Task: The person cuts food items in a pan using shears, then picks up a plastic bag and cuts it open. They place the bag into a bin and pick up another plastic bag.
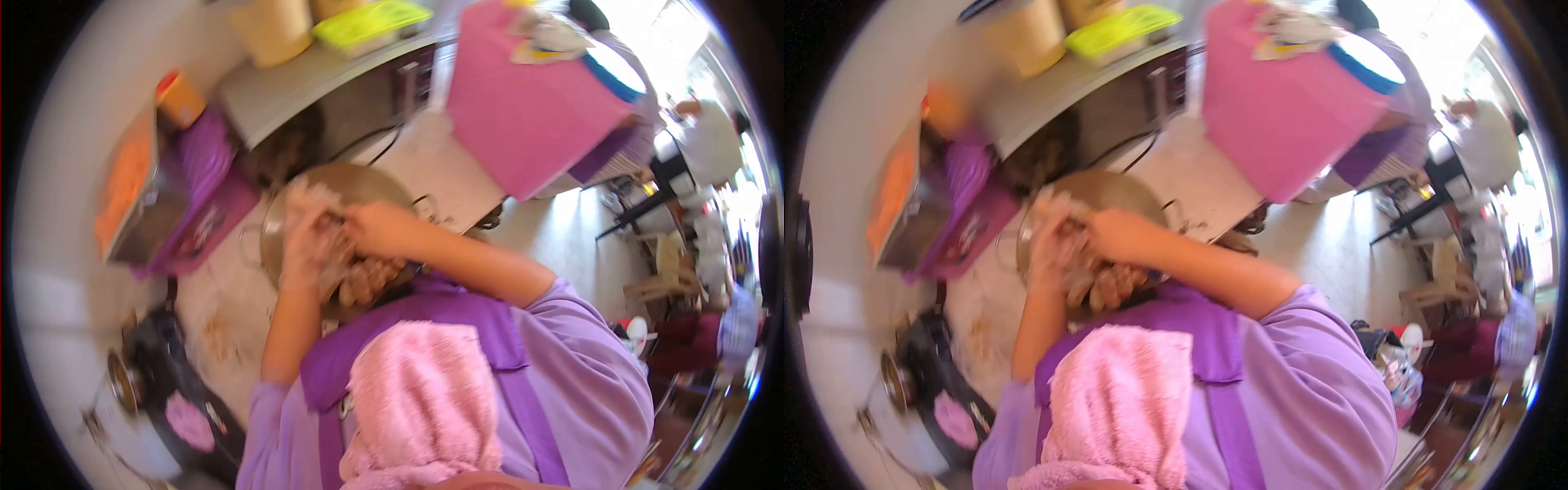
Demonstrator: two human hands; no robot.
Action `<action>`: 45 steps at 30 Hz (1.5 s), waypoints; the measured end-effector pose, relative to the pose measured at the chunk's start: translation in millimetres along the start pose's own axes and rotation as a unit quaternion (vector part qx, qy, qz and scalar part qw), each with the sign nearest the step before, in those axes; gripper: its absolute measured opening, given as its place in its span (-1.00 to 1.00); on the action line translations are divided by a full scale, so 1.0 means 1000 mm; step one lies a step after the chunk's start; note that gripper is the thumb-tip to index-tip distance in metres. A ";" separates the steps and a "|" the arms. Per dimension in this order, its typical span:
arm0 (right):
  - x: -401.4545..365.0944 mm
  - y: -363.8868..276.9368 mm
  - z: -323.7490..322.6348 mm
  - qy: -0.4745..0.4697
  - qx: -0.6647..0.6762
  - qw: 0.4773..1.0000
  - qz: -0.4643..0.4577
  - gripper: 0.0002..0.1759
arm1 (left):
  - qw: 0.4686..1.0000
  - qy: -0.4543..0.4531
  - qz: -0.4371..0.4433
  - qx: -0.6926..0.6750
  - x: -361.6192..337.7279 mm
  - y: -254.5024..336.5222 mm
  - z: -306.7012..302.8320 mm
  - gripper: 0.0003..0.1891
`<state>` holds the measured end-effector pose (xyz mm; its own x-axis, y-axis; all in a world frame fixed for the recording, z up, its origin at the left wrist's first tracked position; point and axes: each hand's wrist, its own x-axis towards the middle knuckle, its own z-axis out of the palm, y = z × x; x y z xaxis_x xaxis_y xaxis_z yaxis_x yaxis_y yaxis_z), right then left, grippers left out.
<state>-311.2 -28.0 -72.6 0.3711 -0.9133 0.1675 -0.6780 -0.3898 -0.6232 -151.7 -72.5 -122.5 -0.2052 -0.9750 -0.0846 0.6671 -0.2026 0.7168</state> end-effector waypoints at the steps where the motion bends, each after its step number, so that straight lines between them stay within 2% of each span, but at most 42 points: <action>1: 0.000 -0.006 -0.019 -0.078 0.072 0.993 0.059 -0.78 | 1.000 0.001 -0.010 0.003 -0.003 0.003 0.005 -0.47; 2: -0.001 -0.013 -0.035 -0.149 0.153 0.970 0.116 -0.76 | 1.000 0.002 -0.023 0.009 -0.008 0.006 0.011 -0.45; 4: 0.000 0.002 -0.035 -0.178 0.274 0.935 0.141 -0.75 | 0.999 -0.015 -0.028 0.026 -0.015 0.012 0.025 -0.43; 6: 0.000 0.005 -0.034 -0.192 0.302 0.926 0.123 -0.76 | 0.997 0.022 -0.046 0.053 -0.019 0.018 0.032 -0.45; 7: -0.004 0.006 -0.038 -0.176 0.304 0.928 0.127 -0.76 | 0.997 0.008 -0.053 0.059 -0.016 0.016 0.026 -0.45; 9: -0.006 0.000 -0.041 -0.208 0.291 0.925 0.130 -0.75 | 0.998 -0.063 -0.028 0.010 -0.015 0.014 0.017 -0.47; 10: -0.009 -0.004 -0.048 -0.208 0.277 0.930 0.125 -0.73 | 0.998 -0.020 -0.047 0.034 -0.020 0.016 0.020 -0.49; 14: -0.014 0.007 -0.046 -0.230 0.250 0.933 0.119 -0.69 | 0.998 -0.002 -0.055 0.028 -0.018 0.014 0.018 -0.52; 15: -0.014 0.020 -0.039 -0.176 0.139 0.974 0.030 -0.68 | 0.983 -0.083 -0.104 -0.130 -0.007 0.009 0.008 -0.51; 16: -0.013 0.026 -0.036 -0.116 0.030 0.991 -0.063 -0.66 | 0.935 -0.162 -0.144 -0.282 -0.004 0.011 0.007 -0.51; 17: -0.012 0.032 -0.035 -0.107 0.055 0.991 -0.064 -0.65 | 0.939 -0.147 -0.131 -0.282 -0.006 0.012 0.006 -0.51; 19: -0.008 0.033 -0.036 -0.110 0.088 0.987 -0.077 -0.64 | 0.984 -0.077 -0.098 -0.125 -0.021 0.020 0.027 -0.54; 21: -0.004 0.029 -0.054 -0.016 0.179 0.982 0.056 -0.64 | 0.988 -0.094 -0.086 -0.087 -0.027 0.028 0.048 -0.56; 22: -0.003 0.029 -0.047 0.038 0.280 0.956 0.073 -0.64 | 0.988 -0.114 -0.092 -0.045 -0.030 0.026 0.054 -0.58; 26: -0.005 0.014 -0.032 0.055 0.244 0.961 0.119 -0.66 | 0.996 -0.051 -0.068 0.002 -0.026 0.009 0.063 -0.61; 28: -0.005 0.011 -0.022 0.112 0.184 0.971 0.108 -0.67 | 0.997 -0.043 -0.057 0.021 -0.024 -0.001 0.058 -0.56; 29: -0.004 0.011 -0.021 0.112 0.185 0.971 0.104 -0.67 | 0.997 -0.042 -0.053 0.023 -0.023 -0.004 0.057 -0.56; 31: -0.007 0.010 -0.026 0.098 0.222 0.957 0.158 -0.68 | 0.993 -0.024 -0.007 0.114 -0.022 -0.008 0.059 -0.52; 34: -0.007 0.016 -0.015 0.144 0.193 0.962 0.127 -0.67 | 0.985 -0.021 0.004 0.171 -0.029 -0.008 0.065 -0.51; 38: -0.010 0.011 -0.017 0.138 0.206 0.960 0.130 -0.65 | 0.987 -0.028 0.020 0.156 -0.032 -0.002 0.075 -0.51; 40: -0.012 0.007 -0.021 0.084 0.285 0.931 0.212 -0.65 | 0.996 -0.025 -0.021 0.079 -0.023 -0.001 0.078 -0.61; 41: -0.013 0.005 -0.023 0.079 0.285 0.931 0.215 -0.65 | 0.998 -0.019 -0.043 0.038 -0.020 -0.002 0.077 -0.64; 44: -0.010 0.001 -0.020 0.159 0.260 0.938 0.167 -0.69 | 0.995 0.032 -0.078 -0.044 -0.022 0.003 0.069 -0.65; 45: -0.009 0.002 -0.019 0.138 0.270 0.939 0.164 -0.69 | 0.993 0.010 -0.094 -0.076 -0.021 0.007 0.075 -0.64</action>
<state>-327.8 -22.6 -60.9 -0.0308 -0.9986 0.0434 -0.2794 -0.0330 -0.9596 -196.5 -46.7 -63.9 -0.3222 -0.9203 -0.2219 0.7191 -0.3904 0.5749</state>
